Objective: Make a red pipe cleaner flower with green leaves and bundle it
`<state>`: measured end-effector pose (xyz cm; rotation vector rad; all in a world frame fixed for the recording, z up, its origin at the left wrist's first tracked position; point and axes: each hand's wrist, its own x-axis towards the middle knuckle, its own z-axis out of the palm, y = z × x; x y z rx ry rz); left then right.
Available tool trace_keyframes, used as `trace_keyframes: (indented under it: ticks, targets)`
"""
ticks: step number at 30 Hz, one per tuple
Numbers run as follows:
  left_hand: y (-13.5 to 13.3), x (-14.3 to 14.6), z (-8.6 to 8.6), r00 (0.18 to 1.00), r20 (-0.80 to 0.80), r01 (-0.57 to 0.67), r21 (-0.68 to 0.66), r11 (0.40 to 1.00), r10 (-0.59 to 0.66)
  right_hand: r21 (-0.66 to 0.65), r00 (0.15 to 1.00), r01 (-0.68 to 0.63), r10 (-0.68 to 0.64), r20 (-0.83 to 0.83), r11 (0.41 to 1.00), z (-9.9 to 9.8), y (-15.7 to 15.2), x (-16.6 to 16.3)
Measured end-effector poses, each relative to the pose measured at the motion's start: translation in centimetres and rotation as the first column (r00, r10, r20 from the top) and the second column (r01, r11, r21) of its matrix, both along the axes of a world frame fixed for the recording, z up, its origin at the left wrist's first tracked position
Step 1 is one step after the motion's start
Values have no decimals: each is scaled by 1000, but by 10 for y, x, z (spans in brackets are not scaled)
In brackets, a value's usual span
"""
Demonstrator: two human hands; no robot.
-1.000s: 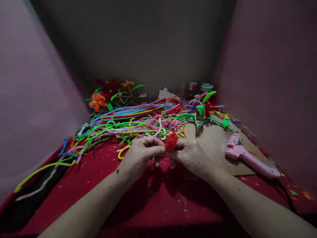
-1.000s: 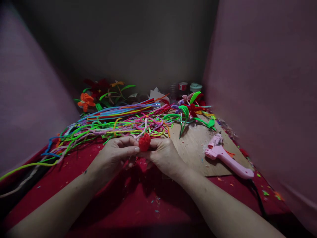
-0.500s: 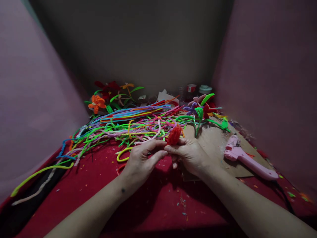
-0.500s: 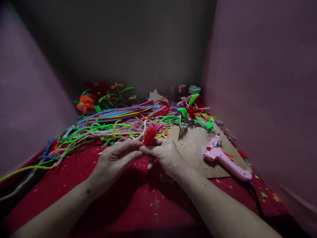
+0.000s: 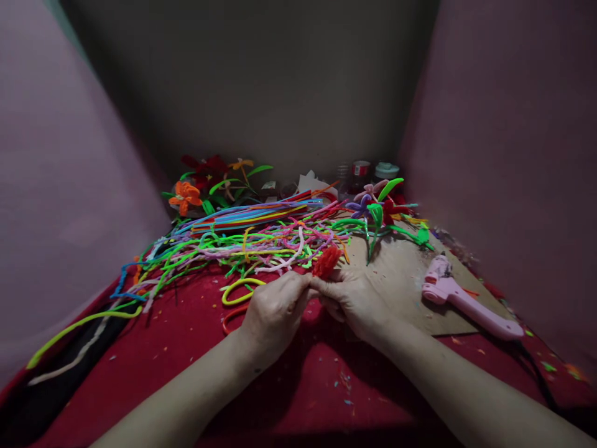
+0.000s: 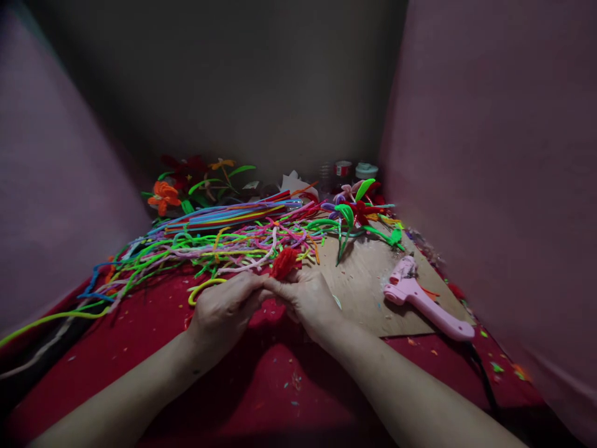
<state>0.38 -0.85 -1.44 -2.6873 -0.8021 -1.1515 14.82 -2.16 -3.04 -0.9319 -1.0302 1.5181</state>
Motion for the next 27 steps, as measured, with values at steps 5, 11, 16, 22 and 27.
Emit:
trace_keyframes:
  ticks: [5,11,16,22,27]
  targets:
    - [5,-4,-6,1000,2,-28,57,998,28,275,913,-7,-106,393,961,10,-3,4]
    - [4,-2,-4,994,85,-66,37,997,63,378,875,98,-260,407,921,16,-7,1]
    - [2,1,1,986,142,-69,-93,993,82,87,994,109,-108,-22,990,15,-3,4]
    - [2,3,-1,990,138,0,-163,987,23,87,952,147,-117,-282,985,11,3,6]
    - [0,4,-4,992,122,23,-167,986,-3,107,944,172,-133,-302,979,10,3,4]
